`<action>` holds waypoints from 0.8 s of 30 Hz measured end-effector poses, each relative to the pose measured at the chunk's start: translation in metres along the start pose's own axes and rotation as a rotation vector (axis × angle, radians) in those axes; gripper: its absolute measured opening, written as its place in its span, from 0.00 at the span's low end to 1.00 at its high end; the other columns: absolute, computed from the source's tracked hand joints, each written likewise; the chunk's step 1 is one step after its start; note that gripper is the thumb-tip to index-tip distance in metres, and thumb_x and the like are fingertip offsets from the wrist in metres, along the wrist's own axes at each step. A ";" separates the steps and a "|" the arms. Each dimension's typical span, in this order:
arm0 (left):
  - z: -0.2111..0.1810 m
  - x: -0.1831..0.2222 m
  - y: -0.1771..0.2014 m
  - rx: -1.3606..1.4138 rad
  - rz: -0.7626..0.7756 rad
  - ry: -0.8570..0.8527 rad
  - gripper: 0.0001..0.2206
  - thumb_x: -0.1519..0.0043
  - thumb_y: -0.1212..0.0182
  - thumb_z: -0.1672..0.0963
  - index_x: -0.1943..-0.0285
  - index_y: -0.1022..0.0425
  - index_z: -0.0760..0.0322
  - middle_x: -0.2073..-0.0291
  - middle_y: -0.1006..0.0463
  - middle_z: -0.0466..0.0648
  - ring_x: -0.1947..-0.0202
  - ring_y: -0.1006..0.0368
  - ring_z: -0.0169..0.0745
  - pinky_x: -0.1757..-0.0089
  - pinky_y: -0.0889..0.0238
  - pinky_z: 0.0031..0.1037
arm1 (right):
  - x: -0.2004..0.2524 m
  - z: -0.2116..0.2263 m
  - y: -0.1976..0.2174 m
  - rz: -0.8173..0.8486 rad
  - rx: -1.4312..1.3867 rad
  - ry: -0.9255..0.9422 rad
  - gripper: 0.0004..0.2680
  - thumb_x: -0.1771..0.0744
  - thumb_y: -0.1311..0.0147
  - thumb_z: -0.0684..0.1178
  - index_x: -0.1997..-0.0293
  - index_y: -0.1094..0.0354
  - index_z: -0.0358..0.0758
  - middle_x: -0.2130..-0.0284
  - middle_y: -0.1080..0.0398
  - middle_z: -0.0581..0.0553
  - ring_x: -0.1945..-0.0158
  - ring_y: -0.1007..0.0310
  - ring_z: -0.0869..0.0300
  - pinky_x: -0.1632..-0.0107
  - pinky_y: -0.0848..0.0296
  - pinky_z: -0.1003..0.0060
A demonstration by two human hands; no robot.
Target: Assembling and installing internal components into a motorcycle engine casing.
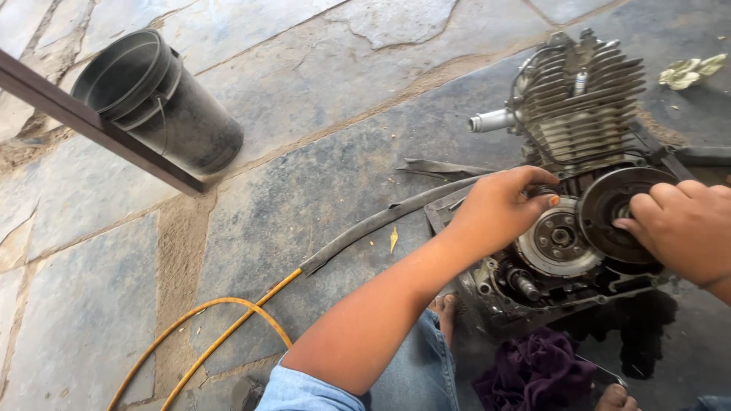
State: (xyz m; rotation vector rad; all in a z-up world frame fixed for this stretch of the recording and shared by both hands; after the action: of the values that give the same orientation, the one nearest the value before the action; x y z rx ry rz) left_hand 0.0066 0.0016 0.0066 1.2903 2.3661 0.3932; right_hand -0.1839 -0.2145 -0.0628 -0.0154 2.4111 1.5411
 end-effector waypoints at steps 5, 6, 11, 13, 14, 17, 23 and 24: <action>0.002 -0.002 -0.012 -0.018 0.033 -0.042 0.14 0.40 0.34 0.54 0.46 0.21 0.61 0.59 0.16 0.53 0.62 0.19 0.42 0.58 0.26 0.30 | 0.002 0.020 0.013 0.099 0.135 -0.197 0.15 0.29 0.51 0.62 0.72 0.31 0.50 0.77 0.28 0.52 0.75 0.26 0.60 0.72 0.30 0.67; -0.001 -0.002 -0.015 -0.013 0.048 -0.050 0.14 0.40 0.34 0.54 0.46 0.21 0.61 0.59 0.16 0.53 0.62 0.19 0.42 0.58 0.26 0.30 | 0.001 0.022 0.028 0.107 0.141 -0.212 0.15 0.29 0.51 0.62 0.72 0.31 0.50 0.77 0.28 0.52 0.75 0.26 0.60 0.72 0.30 0.67; -0.012 0.002 -0.014 -0.047 0.040 0.004 0.14 0.41 0.32 0.55 0.47 0.20 0.61 0.61 0.17 0.51 0.65 0.20 0.38 0.60 0.27 0.28 | -0.012 0.027 0.102 0.002 0.104 -0.210 0.12 0.34 0.48 0.63 0.64 0.27 0.48 0.72 0.27 0.53 0.68 0.24 0.62 0.68 0.28 0.67; -0.010 0.002 -0.012 -0.070 0.051 0.001 0.14 0.41 0.32 0.55 0.47 0.20 0.61 0.61 0.17 0.50 0.66 0.21 0.37 0.60 0.28 0.28 | -0.008 0.026 0.099 -0.073 0.074 -0.143 0.11 0.36 0.47 0.59 0.60 0.27 0.47 0.71 0.27 0.54 0.66 0.25 0.62 0.65 0.28 0.66; -0.009 0.001 -0.012 -0.082 0.041 -0.001 0.14 0.41 0.31 0.55 0.47 0.20 0.62 0.62 0.17 0.50 0.66 0.22 0.36 0.60 0.28 0.27 | -0.006 0.024 0.098 -0.153 0.055 -0.055 0.11 0.38 0.45 0.55 0.56 0.27 0.46 0.69 0.27 0.55 0.63 0.26 0.63 0.63 0.28 0.66; 0.000 -0.001 -0.005 -0.008 0.026 -0.007 0.14 0.40 0.32 0.56 0.47 0.21 0.62 0.63 0.18 0.48 0.68 0.25 0.33 0.61 0.29 0.26 | -0.005 0.021 0.081 -0.033 0.051 -0.033 0.07 0.35 0.44 0.55 0.61 0.31 0.47 0.70 0.29 0.55 0.61 0.27 0.62 0.59 0.29 0.65; -0.003 0.000 0.001 0.006 -0.047 -0.014 0.13 0.40 0.33 0.56 0.47 0.21 0.63 0.63 0.19 0.48 0.68 0.25 0.30 0.60 0.29 0.24 | -0.014 0.026 0.080 0.147 0.197 -0.172 0.14 0.31 0.48 0.67 0.70 0.35 0.53 0.74 0.29 0.57 0.64 0.26 0.65 0.61 0.29 0.69; -0.007 0.001 0.004 0.003 -0.057 -0.015 0.13 0.40 0.33 0.56 0.47 0.21 0.63 0.63 0.19 0.48 0.68 0.25 0.30 0.60 0.29 0.24 | -0.014 0.025 0.084 0.139 0.198 -0.166 0.14 0.31 0.48 0.67 0.70 0.35 0.53 0.74 0.29 0.57 0.64 0.26 0.65 0.61 0.29 0.69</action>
State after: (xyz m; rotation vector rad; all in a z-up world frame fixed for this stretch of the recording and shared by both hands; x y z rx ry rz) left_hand 0.0057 0.0042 0.0144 1.2203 2.3854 0.3613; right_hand -0.1780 -0.1580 0.0058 0.3139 2.4622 1.2929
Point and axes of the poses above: each hand's wrist, its own x-axis away from the middle knuckle, its own y-axis out of the back of the hand, z = x × y, the point moved 1 cm from there along -x, towards the middle knuckle
